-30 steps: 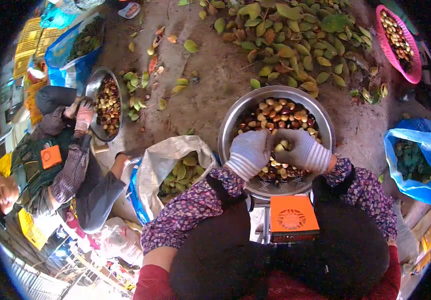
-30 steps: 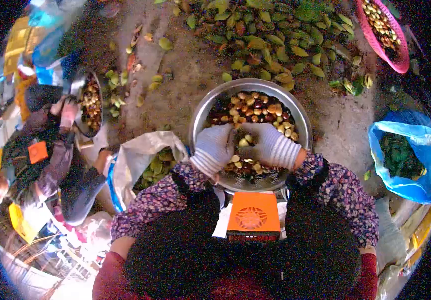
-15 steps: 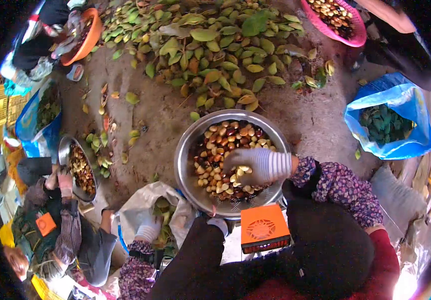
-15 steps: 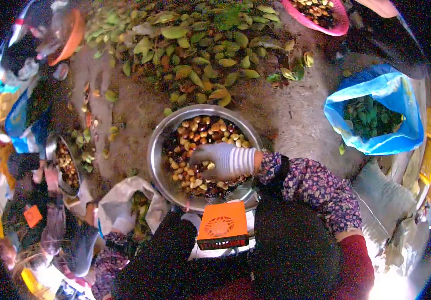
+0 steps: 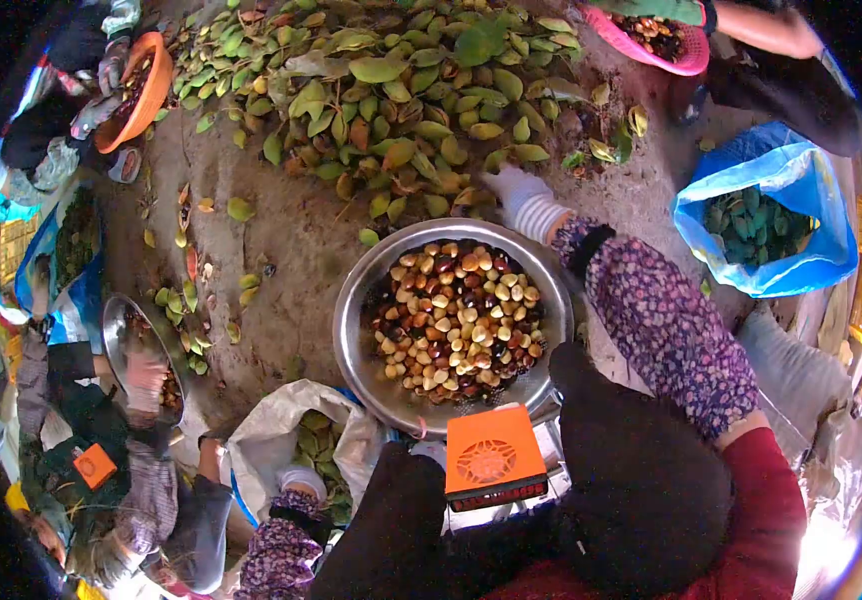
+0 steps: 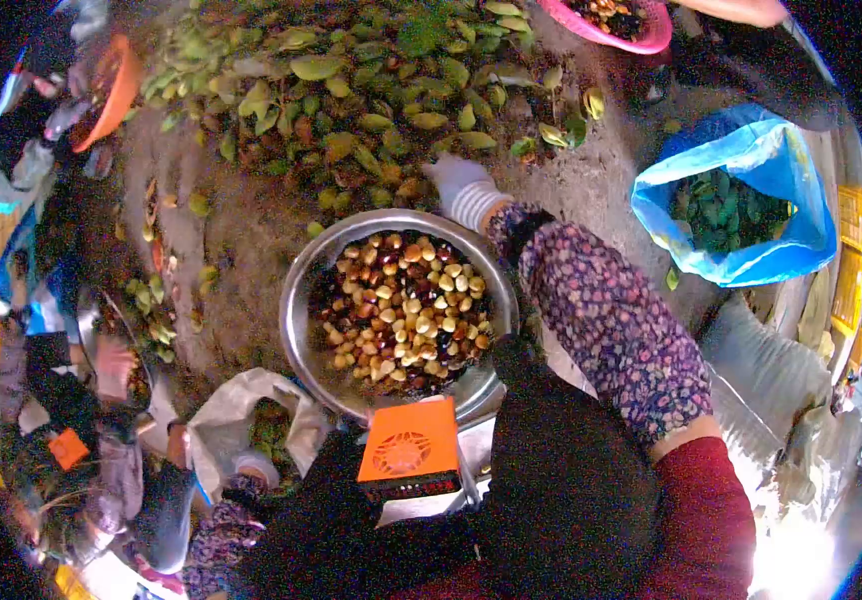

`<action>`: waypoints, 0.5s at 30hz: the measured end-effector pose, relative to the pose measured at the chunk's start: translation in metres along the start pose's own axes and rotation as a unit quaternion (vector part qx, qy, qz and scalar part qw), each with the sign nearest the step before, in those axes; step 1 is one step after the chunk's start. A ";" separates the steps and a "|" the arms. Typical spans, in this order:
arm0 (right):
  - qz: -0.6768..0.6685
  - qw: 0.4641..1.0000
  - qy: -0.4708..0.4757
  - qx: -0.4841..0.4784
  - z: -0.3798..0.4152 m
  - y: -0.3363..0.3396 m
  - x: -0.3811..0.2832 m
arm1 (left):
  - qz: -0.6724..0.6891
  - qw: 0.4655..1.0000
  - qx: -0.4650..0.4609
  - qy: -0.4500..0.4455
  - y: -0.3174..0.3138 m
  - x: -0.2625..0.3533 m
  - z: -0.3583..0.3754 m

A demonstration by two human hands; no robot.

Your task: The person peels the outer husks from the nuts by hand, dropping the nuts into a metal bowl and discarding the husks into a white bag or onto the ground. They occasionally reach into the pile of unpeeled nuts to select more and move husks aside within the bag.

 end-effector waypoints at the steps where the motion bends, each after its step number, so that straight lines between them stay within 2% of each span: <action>1: -0.004 1.000 -0.003 0.000 -0.003 -0.003 0.000 | -0.048 0.998 0.009 -0.031 0.012 0.002 0.012; 3: -0.022 1.000 0.000 0.012 -0.006 0.001 0.003 | -0.139 0.985 0.032 -0.094 0.036 0.010 0.030; 4: -0.013 0.998 0.038 0.050 -0.004 0.003 0.001 | -0.050 0.993 0.102 -0.040 0.038 0.009 0.002; 5: -0.011 0.998 0.034 0.050 0.000 0.000 0.006 | 0.051 0.991 0.113 -0.046 0.100 0.000 0.064; 6: -0.061 0.991 0.028 0.117 0.007 0.004 0.011 | 0.151 0.979 0.123 -0.060 0.163 -0.010 0.128; 7: -0.110 0.976 0.024 0.185 0.014 0.011 0.015 | 0.174 0.942 0.265 -0.114 0.205 -0.012 0.160; 8: -0.193 0.949 0.056 0.244 0.024 0.020 0.013 | 0.193 0.880 0.401 -0.165 0.237 -0.013 0.190; 10: -0.229 0.937 0.091 0.246 0.050 0.056 -0.015 | 0.288 0.695 0.617 -0.232 0.289 -0.020 0.247; 12: -0.349 0.889 0.164 0.248 0.076 0.089 -0.058 | 0.400 0.670 0.575 -0.246 0.318 -0.011 0.253; 14: -0.336 0.893 0.192 0.231 0.086 0.088 -0.084 | 0.552 0.558 0.493 -0.376 0.345 0.001 0.265; 15: -0.321 0.895 0.219 0.218 0.087 0.086 -0.094 | 0.581 0.560 0.443 -0.390 0.353 0.011 0.258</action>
Point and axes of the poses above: each hand's wrist, its own z-axis away from the middle knuckle, its own y-axis out of the back of the hand, x = y × z, the point moved 7 cm from there along -z, towards the middle knuckle, and after that the axes turned 15 degrees about y, right-handed, at the moved point
